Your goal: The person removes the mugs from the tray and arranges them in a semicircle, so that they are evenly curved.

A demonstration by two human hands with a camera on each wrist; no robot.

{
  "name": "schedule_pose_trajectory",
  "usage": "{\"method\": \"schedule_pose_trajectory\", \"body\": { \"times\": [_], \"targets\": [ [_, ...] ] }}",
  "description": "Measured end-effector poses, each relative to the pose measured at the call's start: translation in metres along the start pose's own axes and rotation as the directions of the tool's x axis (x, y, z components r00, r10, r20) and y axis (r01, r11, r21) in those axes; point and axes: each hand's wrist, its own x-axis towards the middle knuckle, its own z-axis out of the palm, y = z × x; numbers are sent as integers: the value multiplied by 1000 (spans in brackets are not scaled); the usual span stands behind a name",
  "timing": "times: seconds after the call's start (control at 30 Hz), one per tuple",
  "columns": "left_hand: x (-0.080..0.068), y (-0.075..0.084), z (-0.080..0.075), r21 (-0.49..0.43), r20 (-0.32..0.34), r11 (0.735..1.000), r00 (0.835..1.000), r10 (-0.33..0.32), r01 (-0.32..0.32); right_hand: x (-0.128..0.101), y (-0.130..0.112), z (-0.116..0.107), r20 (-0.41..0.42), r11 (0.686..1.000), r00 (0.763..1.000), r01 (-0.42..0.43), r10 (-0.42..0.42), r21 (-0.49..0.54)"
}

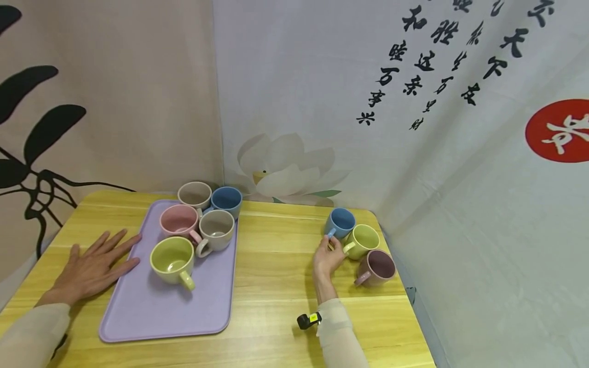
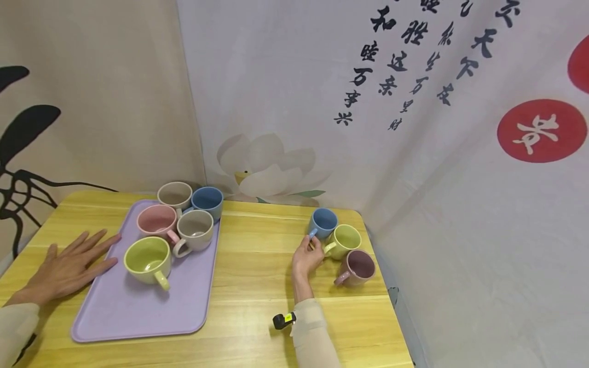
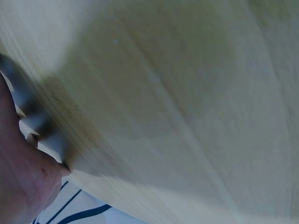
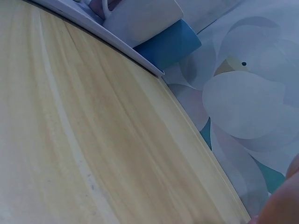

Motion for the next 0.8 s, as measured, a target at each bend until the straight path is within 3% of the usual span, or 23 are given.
{"method": "schedule_pose_trajectory", "body": {
  "times": [0.53, 0.8],
  "targets": [
    [-1, 0, -1, -4, 21, 1000, 1000, -3, 3, -8, 0, -4, 68, 999, 998, 21, -18, -39],
    [-1, 1, -1, -4, 15, 1000, 1000, 0, 0, -18, -4, -12, 176, 999, 984, 41, -37, -20]
  ]
}}
